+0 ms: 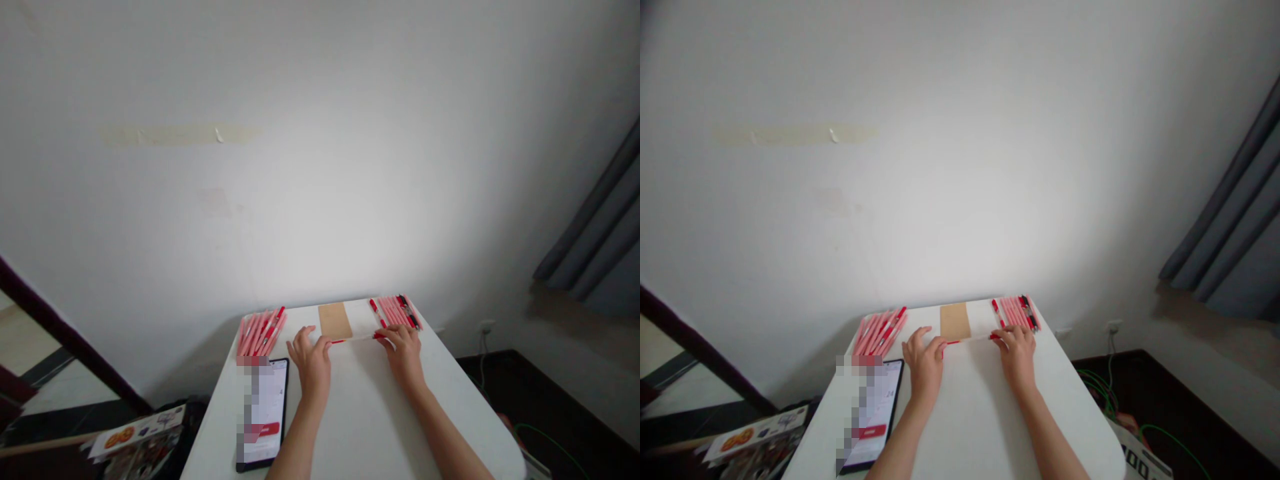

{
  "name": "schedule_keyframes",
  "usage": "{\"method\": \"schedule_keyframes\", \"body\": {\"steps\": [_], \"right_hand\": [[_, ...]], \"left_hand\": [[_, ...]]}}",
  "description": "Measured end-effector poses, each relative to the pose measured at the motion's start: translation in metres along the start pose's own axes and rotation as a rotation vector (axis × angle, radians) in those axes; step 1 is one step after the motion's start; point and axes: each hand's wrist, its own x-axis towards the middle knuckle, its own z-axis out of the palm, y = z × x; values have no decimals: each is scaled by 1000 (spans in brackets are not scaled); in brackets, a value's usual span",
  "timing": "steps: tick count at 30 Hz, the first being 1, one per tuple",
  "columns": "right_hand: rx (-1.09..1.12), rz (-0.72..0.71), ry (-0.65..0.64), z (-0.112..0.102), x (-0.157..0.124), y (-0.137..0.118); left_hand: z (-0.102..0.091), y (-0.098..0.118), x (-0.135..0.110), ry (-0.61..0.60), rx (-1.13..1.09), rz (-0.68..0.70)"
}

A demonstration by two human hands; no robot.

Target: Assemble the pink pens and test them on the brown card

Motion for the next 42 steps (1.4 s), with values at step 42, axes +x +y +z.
{"method": "schedule_keyframes", "body": {"steps": [42], "right_hand": [[151, -49, -61, 2, 2, 6]], "left_hand": [[3, -2, 0, -1, -101, 5]]}}
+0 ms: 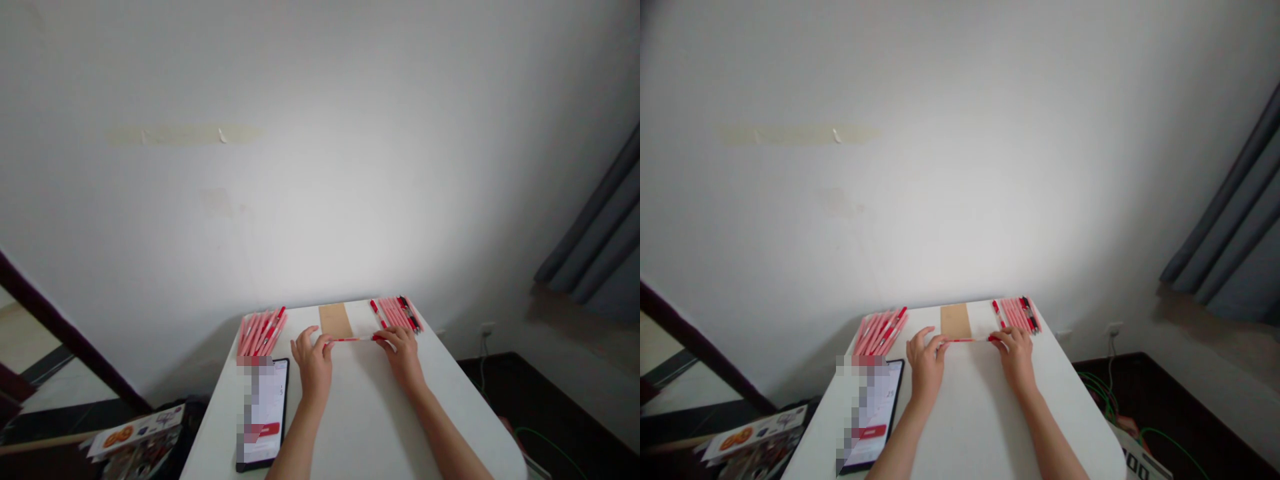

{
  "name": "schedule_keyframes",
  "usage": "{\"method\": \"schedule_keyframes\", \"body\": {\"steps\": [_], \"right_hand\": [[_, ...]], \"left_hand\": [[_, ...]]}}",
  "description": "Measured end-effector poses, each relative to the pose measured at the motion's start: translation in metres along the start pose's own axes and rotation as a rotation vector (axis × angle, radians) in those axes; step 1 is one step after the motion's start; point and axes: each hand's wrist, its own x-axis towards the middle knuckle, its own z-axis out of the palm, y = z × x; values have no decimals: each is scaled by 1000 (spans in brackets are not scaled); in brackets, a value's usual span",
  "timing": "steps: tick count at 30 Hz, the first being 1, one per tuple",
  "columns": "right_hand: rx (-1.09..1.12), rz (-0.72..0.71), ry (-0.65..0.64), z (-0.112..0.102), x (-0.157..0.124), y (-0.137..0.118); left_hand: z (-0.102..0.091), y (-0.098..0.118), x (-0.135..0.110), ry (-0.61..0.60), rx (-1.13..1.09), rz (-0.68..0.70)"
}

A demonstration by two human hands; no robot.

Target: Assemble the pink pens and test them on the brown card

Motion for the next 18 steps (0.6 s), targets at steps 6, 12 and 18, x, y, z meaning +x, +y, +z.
{"method": "schedule_keyframes", "body": {"steps": [6, 12, 18], "right_hand": [[-2, -10, -13, 1, 0, 1], [-18, -21, -28, 1, 0, 1], [-13, -37, -26, 1, -1, -2]], "left_hand": [[1, 0, 0, -15, -6, 11], [2, 1, -1, -28, -5, 31], [2, 4, -1, -45, -11, 35]]}}
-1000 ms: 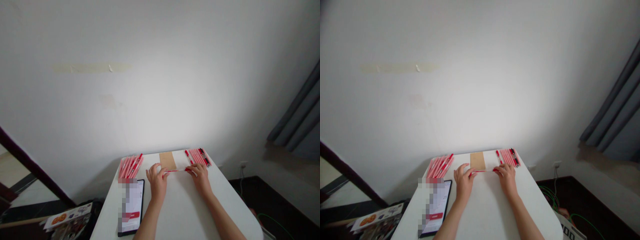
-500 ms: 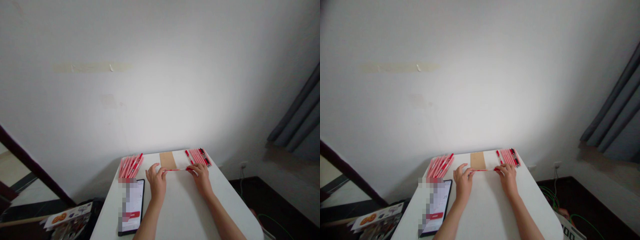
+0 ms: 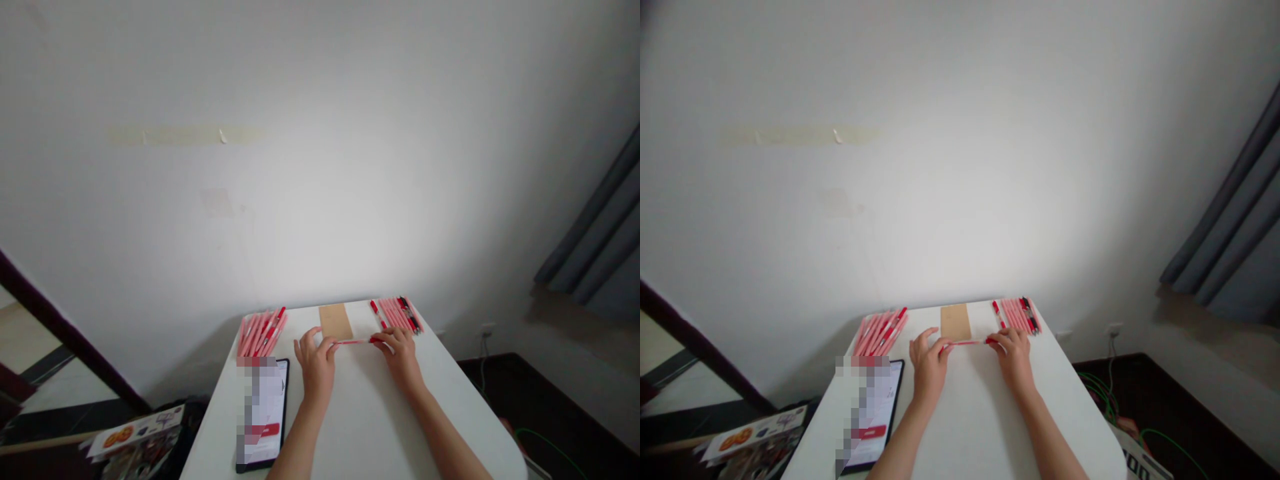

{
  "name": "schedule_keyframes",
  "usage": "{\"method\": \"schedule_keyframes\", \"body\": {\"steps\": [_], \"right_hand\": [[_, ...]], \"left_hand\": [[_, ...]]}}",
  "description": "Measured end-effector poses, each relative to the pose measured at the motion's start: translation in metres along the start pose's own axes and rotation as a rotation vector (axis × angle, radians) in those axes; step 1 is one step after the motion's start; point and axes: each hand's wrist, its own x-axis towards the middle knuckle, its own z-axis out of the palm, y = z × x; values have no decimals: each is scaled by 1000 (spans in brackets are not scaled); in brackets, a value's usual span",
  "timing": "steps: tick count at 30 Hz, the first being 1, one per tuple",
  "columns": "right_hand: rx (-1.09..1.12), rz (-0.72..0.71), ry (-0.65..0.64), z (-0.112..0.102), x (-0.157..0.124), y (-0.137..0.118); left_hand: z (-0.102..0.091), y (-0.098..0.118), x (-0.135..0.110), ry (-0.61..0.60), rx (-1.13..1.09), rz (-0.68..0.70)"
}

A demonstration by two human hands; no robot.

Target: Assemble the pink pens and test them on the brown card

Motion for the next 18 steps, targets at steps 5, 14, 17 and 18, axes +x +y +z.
{"method": "schedule_keyframes", "body": {"steps": [5, 14, 17, 18], "right_hand": [[17, 1, -8, 0, 0, -1], [34, 2, -8, 2, -1, 2], [41, -5, -22, 2, -1, 1], [43, -7, -25, 2, -1, 1]], "left_hand": [[-3, 2, 0, -10, -11, -3], [-3, 2, 0, -35, -12, 0], [-3, 1, -1, -36, -10, 3], [-3, 2, -1, -36, -9, 4]]}}
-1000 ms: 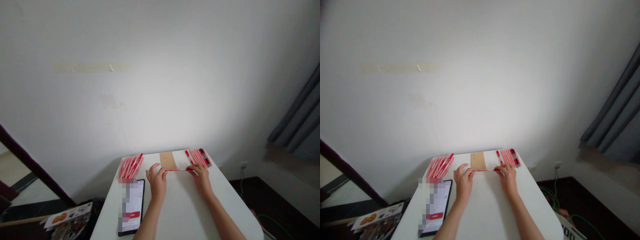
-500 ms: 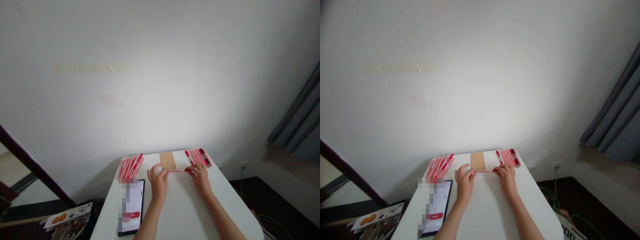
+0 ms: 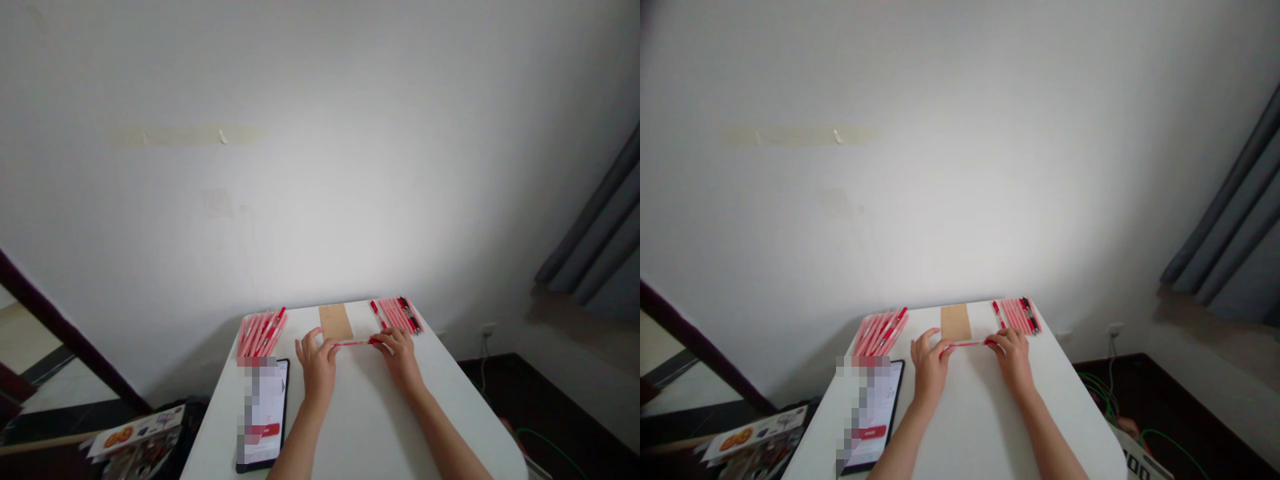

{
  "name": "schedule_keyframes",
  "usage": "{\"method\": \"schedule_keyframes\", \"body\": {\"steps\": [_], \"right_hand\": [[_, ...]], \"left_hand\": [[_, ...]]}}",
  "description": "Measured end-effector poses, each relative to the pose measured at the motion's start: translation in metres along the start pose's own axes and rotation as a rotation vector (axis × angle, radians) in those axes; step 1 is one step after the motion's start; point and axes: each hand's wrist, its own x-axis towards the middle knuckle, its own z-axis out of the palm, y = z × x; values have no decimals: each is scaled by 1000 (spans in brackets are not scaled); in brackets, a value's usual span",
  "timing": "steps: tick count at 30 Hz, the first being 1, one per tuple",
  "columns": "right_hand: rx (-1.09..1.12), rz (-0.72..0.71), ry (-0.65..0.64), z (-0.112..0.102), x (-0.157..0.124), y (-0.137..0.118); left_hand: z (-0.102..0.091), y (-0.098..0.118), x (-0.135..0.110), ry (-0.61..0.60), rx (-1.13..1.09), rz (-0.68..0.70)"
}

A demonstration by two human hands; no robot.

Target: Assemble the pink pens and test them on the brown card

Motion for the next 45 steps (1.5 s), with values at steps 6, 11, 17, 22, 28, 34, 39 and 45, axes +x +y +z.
{"method": "schedule_keyframes", "body": {"steps": [6, 11, 17, 22, 28, 34, 39, 45], "right_hand": [[9, 3, 1, 0, 0, -2], [25, 10, -4, -1, 0, -4], [17, 8, 13, -2, 2, -6], [-24, 35, 38, -3, 2, -6], [-68, 66, 63, -3, 0, -2], [-66, 71, 56, -2, 0, 1], [-57, 74, 57, -2, 0, 2], [-37, 83, 68, -2, 1, 3]], "left_hand": [[-1, 1, 0, 0, 1, -5], [0, 0, 0, 5, 3, 2], [1, -1, 0, -7, -3, -1], [-2, 0, 0, -11, -2, -7], [-4, 1, 0, 5, 47, -33], [-2, -2, -1, 42, 112, -45], [-3, -2, -1, 31, 187, -72], [-10, 1, 1, 21, 272, -107]]}}
